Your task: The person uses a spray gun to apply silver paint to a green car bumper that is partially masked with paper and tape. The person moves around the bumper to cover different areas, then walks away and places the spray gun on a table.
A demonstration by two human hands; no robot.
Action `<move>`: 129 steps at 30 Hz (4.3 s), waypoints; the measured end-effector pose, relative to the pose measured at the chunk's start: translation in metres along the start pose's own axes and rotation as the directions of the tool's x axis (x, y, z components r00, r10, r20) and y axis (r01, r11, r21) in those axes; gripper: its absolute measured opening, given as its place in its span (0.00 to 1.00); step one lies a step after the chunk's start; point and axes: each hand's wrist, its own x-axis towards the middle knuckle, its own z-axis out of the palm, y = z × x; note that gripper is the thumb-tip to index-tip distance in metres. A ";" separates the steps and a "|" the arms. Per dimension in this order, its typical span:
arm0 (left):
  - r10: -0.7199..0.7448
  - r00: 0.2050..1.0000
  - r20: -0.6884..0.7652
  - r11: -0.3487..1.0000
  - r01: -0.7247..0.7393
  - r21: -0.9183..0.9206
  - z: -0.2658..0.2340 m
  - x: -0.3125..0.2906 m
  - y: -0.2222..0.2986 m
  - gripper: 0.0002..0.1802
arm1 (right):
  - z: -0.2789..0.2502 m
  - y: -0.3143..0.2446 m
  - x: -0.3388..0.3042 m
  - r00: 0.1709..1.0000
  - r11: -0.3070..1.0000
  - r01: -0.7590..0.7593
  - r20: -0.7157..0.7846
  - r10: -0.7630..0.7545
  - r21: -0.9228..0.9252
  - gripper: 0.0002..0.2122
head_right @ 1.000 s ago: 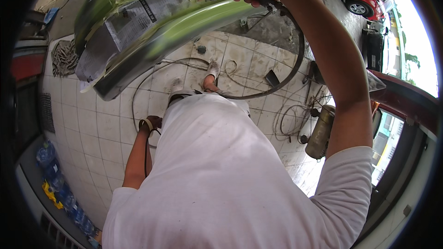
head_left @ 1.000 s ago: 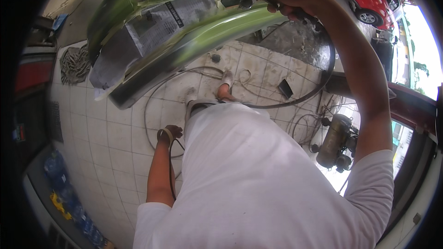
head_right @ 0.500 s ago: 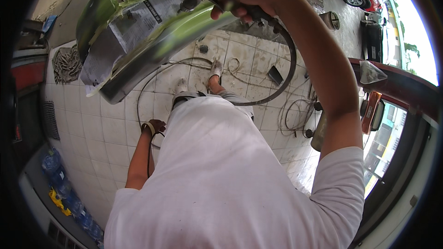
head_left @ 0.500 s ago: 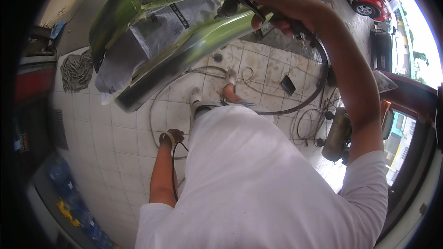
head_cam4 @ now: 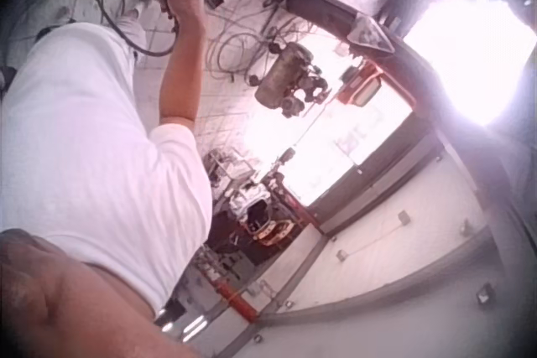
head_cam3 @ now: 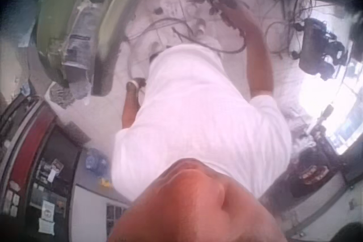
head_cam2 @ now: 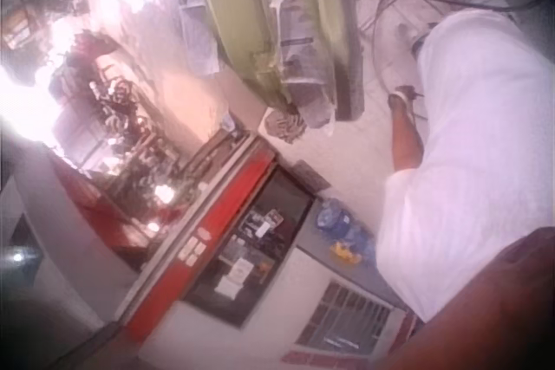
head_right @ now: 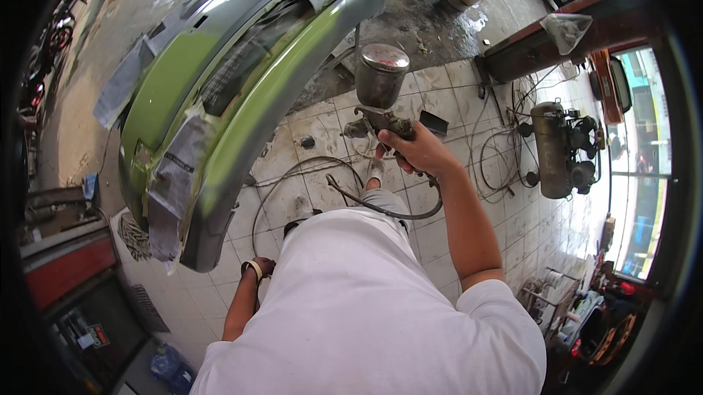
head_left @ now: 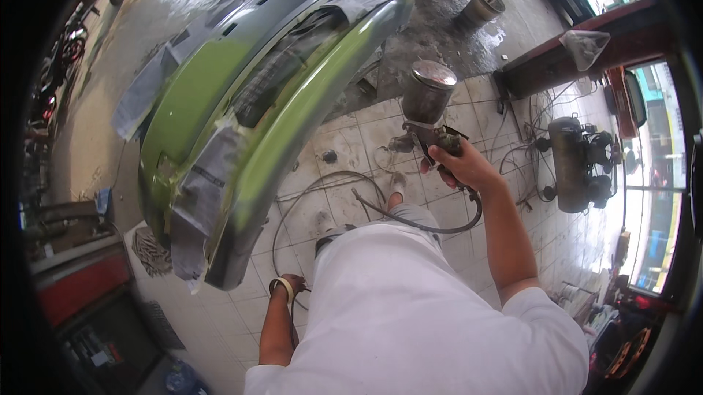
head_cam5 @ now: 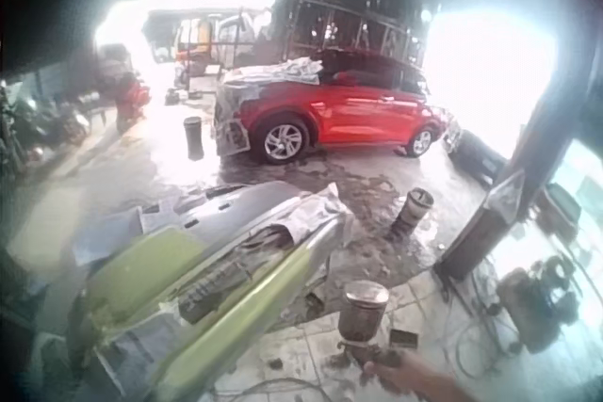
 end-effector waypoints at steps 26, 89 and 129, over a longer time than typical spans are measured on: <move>0.208 0.912 -0.353 0.974 -0.160 0.159 -0.019 -0.022 0.346 0.22 | -0.295 0.052 0.209 0.930 0.900 0.259 -0.342 -0.134 0.351 0.23; 0.039 0.943 -0.332 0.912 -0.169 -0.373 -0.107 -0.043 0.684 0.26 | -0.432 -0.085 0.506 0.993 0.992 0.116 0.006 -0.116 -0.050 0.19; -0.354 0.918 -0.176 0.764 0.176 -0.620 -0.108 -0.106 0.949 0.29 | -0.606 0.028 0.749 0.969 0.987 -0.137 0.216 0.117 0.082 0.23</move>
